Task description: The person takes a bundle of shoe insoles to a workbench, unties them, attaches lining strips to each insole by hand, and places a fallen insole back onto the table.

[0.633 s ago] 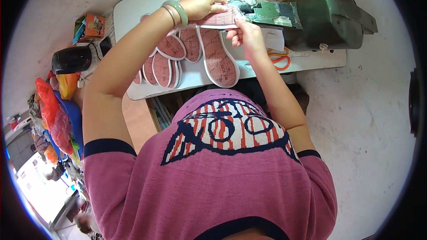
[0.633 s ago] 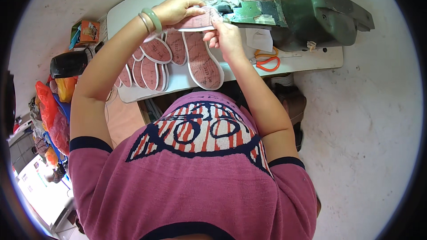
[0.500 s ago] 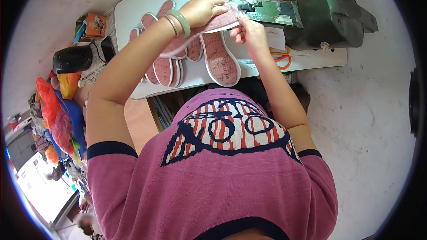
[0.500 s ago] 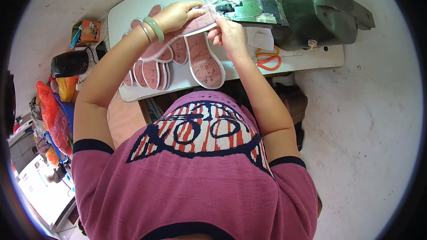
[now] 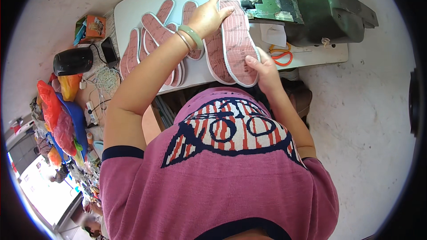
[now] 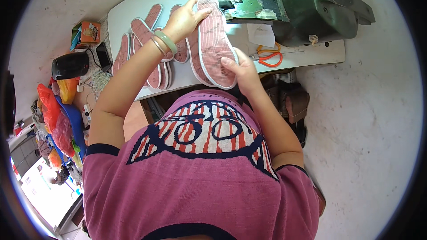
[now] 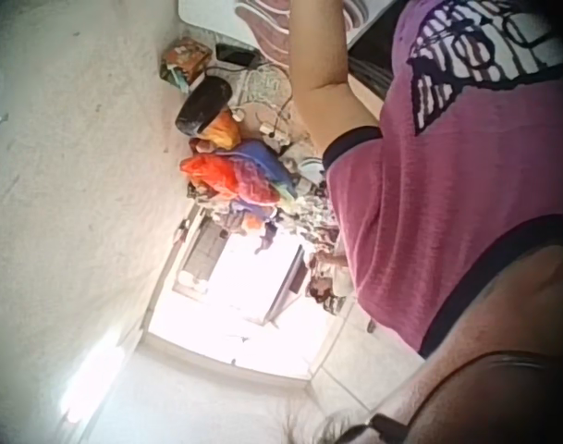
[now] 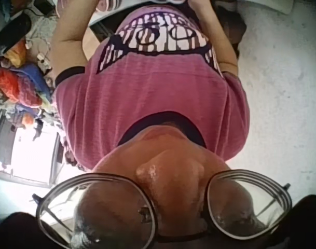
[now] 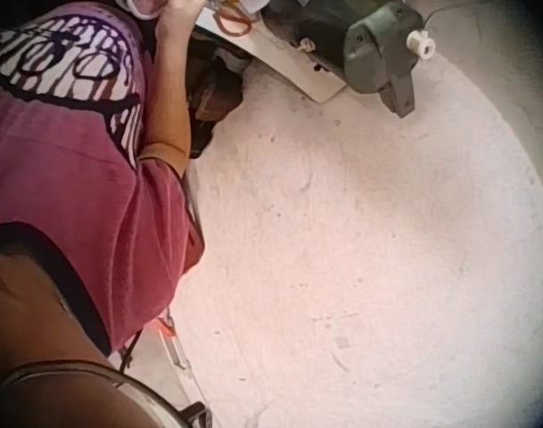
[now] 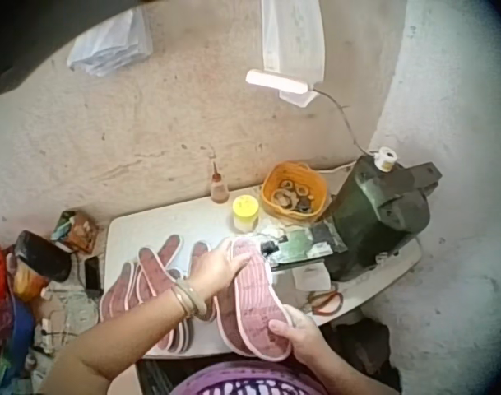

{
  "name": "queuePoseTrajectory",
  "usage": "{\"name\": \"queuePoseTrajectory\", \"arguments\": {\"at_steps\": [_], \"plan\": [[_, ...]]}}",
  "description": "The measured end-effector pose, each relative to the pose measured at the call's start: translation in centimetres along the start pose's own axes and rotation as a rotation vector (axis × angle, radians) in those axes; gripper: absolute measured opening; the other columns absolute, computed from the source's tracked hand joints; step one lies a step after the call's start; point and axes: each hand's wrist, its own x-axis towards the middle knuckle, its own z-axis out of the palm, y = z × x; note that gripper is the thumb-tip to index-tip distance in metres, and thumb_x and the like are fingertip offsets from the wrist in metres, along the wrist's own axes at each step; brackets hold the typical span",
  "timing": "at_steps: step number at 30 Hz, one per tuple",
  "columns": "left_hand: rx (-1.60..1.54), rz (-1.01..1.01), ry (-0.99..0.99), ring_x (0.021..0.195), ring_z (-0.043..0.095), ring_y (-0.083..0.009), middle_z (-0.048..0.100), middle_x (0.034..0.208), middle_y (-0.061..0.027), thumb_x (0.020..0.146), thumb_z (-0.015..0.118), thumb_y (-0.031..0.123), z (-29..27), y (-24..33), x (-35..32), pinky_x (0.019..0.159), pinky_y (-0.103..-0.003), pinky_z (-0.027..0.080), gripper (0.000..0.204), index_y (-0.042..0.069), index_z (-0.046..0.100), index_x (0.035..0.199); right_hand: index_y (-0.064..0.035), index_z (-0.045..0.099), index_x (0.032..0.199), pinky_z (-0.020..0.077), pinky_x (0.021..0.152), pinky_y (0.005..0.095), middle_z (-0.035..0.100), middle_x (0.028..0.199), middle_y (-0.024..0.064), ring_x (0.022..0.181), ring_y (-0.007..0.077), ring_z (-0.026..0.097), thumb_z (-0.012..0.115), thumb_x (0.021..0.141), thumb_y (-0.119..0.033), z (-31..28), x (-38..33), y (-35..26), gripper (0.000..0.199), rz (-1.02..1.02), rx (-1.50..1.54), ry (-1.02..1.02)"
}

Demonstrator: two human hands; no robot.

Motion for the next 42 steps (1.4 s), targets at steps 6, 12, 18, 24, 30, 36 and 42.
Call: {"name": "queuePoseTrajectory", "arguments": {"at_steps": [6, 12, 18, 24, 30, 36, 42], "plan": [[-0.031, 0.074, 0.163, 0.071, 0.065, -0.0173, 0.067, 0.079, -0.0141, 0.087, 0.063, 0.041, 0.5, -1.4, 2.1, 0.065, -0.03, 0.05, 0.051, -0.001, 0.052, 0.115, 0.0019, 0.055, 0.118, 0.0452, 0.083, 0.0237, 0.062, 0.102, 0.0028, 0.09, 0.0088, 0.058, 0.059, 0.091, -0.017, -1.1, 2.9, -0.4, 0.033, -0.044, 0.078, 0.05], [-0.213, -0.013, 0.147, 0.077, 0.065, -0.0171, 0.067, 0.087, -0.0138, 0.086, 0.066, 0.037, 0.6, -2.5, 4.3, 0.071, -0.029, 0.051, 0.053, -0.003, 0.052, 0.117, 0.0021, 0.056, 0.117, 0.0454, 0.083, 0.0237, 0.063, 0.102, 0.004, 0.09, 0.0092, 0.058, 0.056, 0.094, -0.017, -1.6, 5.2, -0.2, 0.031, -0.087, 0.044, 0.026], [-0.296, -0.034, 0.197, 0.081, 0.063, -0.0166, 0.067, 0.091, -0.0141, 0.086, 0.067, 0.035, 0.3, -4.8, 5.8, 0.073, -0.028, 0.05, 0.056, -0.004, 0.051, 0.123, 0.0005, 0.056, 0.118, 0.0457, 0.085, 0.0253, 0.064, 0.104, 0.0047, 0.092, 0.0091, 0.06, 0.051, 0.097, -0.02, 1.2, 6.3, -0.5, 0.03, -0.116, 0.092, 0.092], [-0.192, -0.059, 0.006, 0.073, 0.062, -0.0214, 0.066, 0.091, -0.0128, 0.079, 0.071, 0.036, -5.6, -16.6, 4.3, 0.07, -0.033, 0.05, 0.063, 0.003, 0.05, 0.129, -0.0022, 0.051, 0.124, 0.0404, 0.098, 0.0377, 0.049, 0.129, 0.0188, 0.117, 0.0285, 0.05, 0.068, 0.083, -0.03, 3.1, 3.8, 4.3, 0.053, -0.45, -1.05, -0.063], [-0.469, -0.412, 0.23, 0.076, 0.061, -0.0163, 0.061, 0.082, -0.0067, 0.082, 0.07, 0.042, -1.5, -8.7, -7.2, 0.07, -0.03, 0.051, 0.055, 0.002, 0.051, 0.116, -0.0026, 0.045, 0.129, 0.0329, 0.106, 0.0446, 0.03, 0.144, 0.025, 0.131, 0.041, 0.034, 0.078, 0.067, -0.029, 1.9, 2.9, 8.5, 0.075, -0.597, -1.424, -0.125], [-1.236, -0.608, -0.194, 0.098, 0.058, -0.0137, 0.058, 0.112, -0.0041, 0.091, 0.061, 0.033, 3.2, -6.4, -14.0, 0.081, -0.033, 0.051, 0.049, 0.004, 0.044, 0.126, -0.0014, 0.047, 0.128, 0.0336, 0.106, 0.0427, 0.036, 0.141, 0.0229, 0.13, 0.0375, 0.037, 0.077, 0.07, -0.023, 4.2, 2.9, 5.7, 0.069, -0.727, -1.074, -0.331], [-1.374, -0.367, -0.252, 0.116, 0.053, -0.0163, 0.052, 0.129, -0.0058, 0.098, 0.049, 0.021, 3.5, -6.9, -15.4, 0.096, -0.037, 0.046, 0.041, 0.006, 0.039, 0.135, 0.0009, 0.05, 0.126, 0.039, 0.101, 0.0373, 0.048, 0.132, 0.0199, 0.121, 0.0308, 0.05, 0.072, 0.077, -0.017, 4.0, 4.7, 4.2, 0.057, -0.716, -0.959, -0.022]]}}
